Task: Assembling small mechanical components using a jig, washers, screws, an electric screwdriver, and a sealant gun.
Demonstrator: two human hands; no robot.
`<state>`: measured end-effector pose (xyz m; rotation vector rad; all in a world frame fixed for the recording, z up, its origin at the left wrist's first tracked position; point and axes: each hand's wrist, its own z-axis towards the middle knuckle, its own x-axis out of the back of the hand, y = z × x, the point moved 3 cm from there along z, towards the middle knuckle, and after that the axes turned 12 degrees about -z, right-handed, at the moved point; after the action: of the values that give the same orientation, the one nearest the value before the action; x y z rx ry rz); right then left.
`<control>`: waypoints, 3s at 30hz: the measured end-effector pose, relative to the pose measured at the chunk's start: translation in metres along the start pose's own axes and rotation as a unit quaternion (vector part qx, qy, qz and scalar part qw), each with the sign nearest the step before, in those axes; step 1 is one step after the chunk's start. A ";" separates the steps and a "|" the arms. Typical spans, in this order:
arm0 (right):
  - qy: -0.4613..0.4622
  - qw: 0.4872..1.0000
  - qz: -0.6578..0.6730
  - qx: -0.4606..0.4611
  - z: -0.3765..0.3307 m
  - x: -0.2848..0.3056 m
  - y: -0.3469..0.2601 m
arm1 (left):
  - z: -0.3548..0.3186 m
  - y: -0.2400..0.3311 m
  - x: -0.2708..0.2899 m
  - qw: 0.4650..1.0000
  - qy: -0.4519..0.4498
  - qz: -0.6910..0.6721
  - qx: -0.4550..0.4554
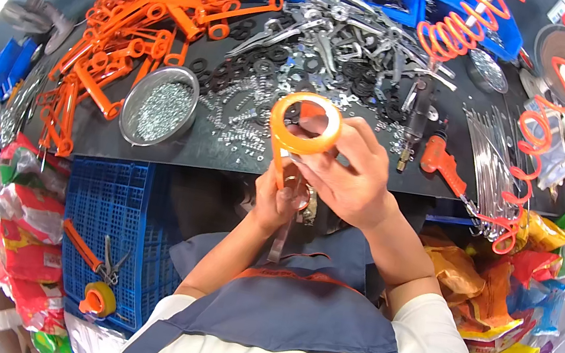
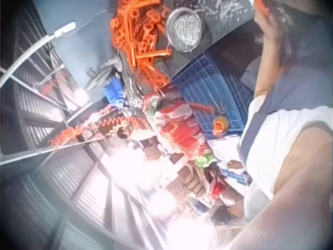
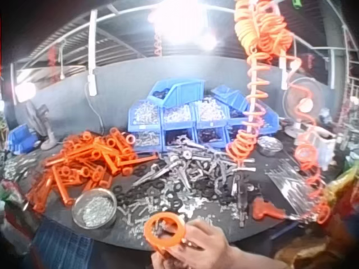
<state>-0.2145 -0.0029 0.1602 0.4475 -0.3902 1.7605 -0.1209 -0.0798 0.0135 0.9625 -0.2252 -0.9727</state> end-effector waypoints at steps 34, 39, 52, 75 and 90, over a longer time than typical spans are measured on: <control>-0.074 0.638 0.495 -0.585 -0.154 0.030 0.193 | 0.003 -0.015 0.000 0.988 0.037 -0.138 0.062; 0.131 0.718 0.428 -0.532 -0.092 0.018 0.113 | 0.003 -0.011 0.002 0.989 0.035 -0.136 0.043; 0.142 0.856 0.236 -0.438 -0.107 -0.052 0.129 | 0.004 -0.013 -0.004 0.989 0.035 -0.140 0.034; 0.221 0.846 0.369 -0.315 0.039 0.035 0.079 | 0.009 -0.009 -0.002 0.990 0.076 -0.041 0.113; -0.040 0.917 0.325 -0.226 0.117 -0.003 0.008 | 0.009 -0.014 -0.004 0.996 0.068 0.014 0.064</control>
<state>-0.2113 -0.0643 0.2600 0.0454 -1.0735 2.2011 -0.1366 -0.0849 0.0082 1.1363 -0.1865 -0.8714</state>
